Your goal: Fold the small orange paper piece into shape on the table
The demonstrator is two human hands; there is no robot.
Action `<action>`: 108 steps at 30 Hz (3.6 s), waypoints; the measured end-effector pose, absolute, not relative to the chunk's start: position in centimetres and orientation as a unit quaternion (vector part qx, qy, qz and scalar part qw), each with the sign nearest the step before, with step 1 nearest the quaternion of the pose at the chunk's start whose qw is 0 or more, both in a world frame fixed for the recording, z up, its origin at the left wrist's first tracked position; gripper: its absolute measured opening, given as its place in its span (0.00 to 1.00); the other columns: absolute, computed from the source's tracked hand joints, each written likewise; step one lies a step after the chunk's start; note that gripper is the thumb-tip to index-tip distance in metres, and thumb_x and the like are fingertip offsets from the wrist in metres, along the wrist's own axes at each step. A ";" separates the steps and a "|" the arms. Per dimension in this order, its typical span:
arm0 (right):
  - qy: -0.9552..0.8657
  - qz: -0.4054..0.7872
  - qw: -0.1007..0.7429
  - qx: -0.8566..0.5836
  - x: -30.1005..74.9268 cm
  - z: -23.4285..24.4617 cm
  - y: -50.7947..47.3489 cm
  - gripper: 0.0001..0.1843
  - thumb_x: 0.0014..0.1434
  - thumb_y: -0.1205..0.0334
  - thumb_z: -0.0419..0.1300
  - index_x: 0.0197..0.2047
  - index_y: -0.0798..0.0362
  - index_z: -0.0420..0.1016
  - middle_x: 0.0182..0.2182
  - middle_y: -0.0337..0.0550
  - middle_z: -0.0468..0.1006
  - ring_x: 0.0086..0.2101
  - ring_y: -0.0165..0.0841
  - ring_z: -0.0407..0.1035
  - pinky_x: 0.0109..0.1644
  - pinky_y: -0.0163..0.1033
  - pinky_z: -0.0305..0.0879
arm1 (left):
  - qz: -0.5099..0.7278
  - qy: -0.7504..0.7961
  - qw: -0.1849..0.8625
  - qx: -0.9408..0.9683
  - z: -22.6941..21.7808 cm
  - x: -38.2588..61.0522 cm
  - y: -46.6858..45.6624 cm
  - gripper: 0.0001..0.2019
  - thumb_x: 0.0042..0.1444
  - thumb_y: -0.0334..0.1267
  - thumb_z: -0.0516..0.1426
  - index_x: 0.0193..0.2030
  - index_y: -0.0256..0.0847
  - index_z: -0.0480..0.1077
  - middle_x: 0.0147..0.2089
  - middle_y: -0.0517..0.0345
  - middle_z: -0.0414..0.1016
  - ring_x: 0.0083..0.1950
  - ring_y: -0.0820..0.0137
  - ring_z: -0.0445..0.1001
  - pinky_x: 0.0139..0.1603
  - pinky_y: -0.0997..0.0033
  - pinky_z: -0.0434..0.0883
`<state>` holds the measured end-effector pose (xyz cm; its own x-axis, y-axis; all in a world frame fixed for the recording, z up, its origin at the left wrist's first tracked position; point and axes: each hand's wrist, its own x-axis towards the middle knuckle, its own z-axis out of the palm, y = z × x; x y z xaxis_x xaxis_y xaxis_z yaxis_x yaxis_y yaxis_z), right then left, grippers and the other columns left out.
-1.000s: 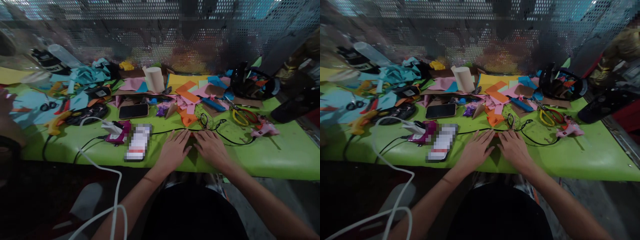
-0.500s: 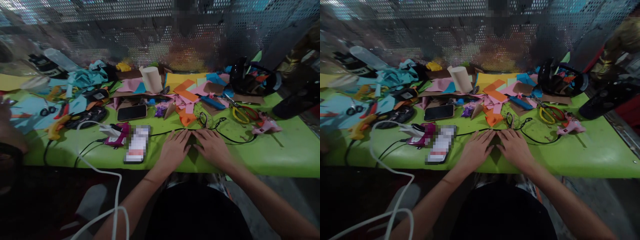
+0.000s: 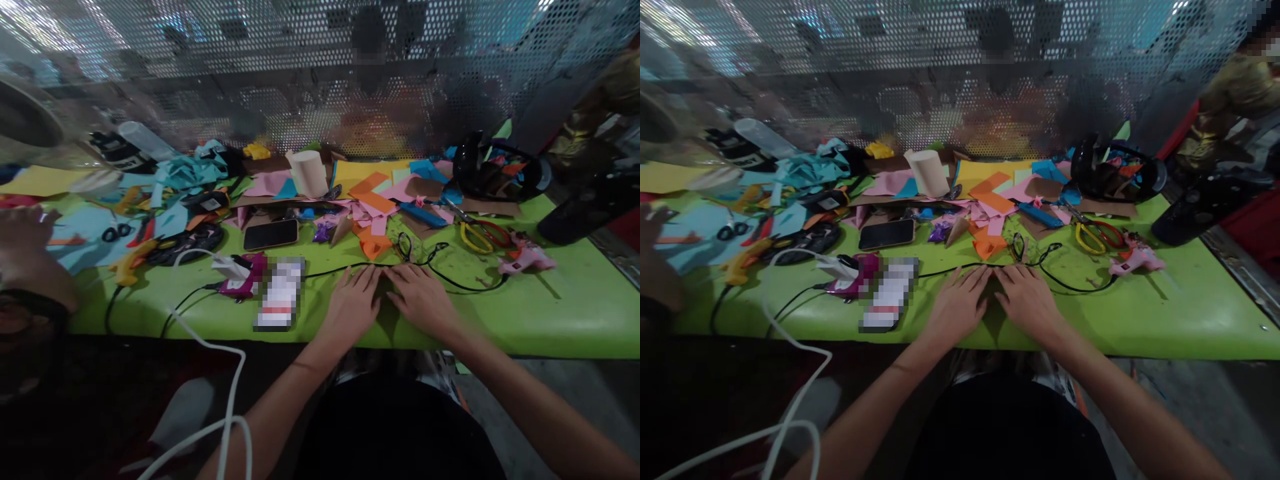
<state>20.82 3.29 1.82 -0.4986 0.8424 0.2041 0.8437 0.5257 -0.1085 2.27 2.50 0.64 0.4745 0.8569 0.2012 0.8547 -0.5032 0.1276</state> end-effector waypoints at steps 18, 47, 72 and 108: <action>-0.872 -0.006 0.106 -0.478 20.9 2.0 3.3 0.24 0.66 0.60 0.57 0.63 0.57 0.67 0.54 0.51 0.76 0.52 0.43 0.67 0.56 0.48 0.59 | 0.122 0.496 0.012 0.860 0.9 2.2 2.0 0.26 0.64 0.41 0.52 0.68 0.36 0.59 0.70 0.47 0.63 0.69 0.61 0.64 0.71 0.50 0.56; -0.878 0.000 0.097 -0.468 20.9 2.1 3.4 0.25 0.65 0.60 0.58 0.63 0.57 0.66 0.52 0.51 0.75 0.51 0.44 0.66 0.55 0.48 0.60 | 0.117 0.500 0.011 0.858 1.3 2.2 1.8 0.25 0.66 0.41 0.51 0.68 0.38 0.59 0.70 0.48 0.63 0.69 0.60 0.63 0.70 0.49 0.57; -0.871 -0.024 0.153 -0.466 21.9 1.2 1.4 0.21 0.68 0.65 0.51 0.63 0.50 0.69 0.54 0.47 0.76 0.52 0.40 0.66 0.55 0.45 0.59 | 0.092 0.510 0.015 0.855 1.0 2.2 -0.3 0.25 0.67 0.41 0.49 0.69 0.39 0.57 0.69 0.49 0.64 0.67 0.60 0.65 0.67 0.48 0.61; -0.888 0.024 0.117 -0.444 21.3 1.9 1.0 0.23 0.66 0.64 0.55 0.63 0.58 0.67 0.52 0.54 0.76 0.50 0.46 0.68 0.53 0.51 0.69 | 0.112 0.494 0.023 0.862 1.2 2.3 -0.4 0.25 0.68 0.42 0.47 0.69 0.37 0.56 0.71 0.50 0.61 0.70 0.61 0.61 0.69 0.46 0.57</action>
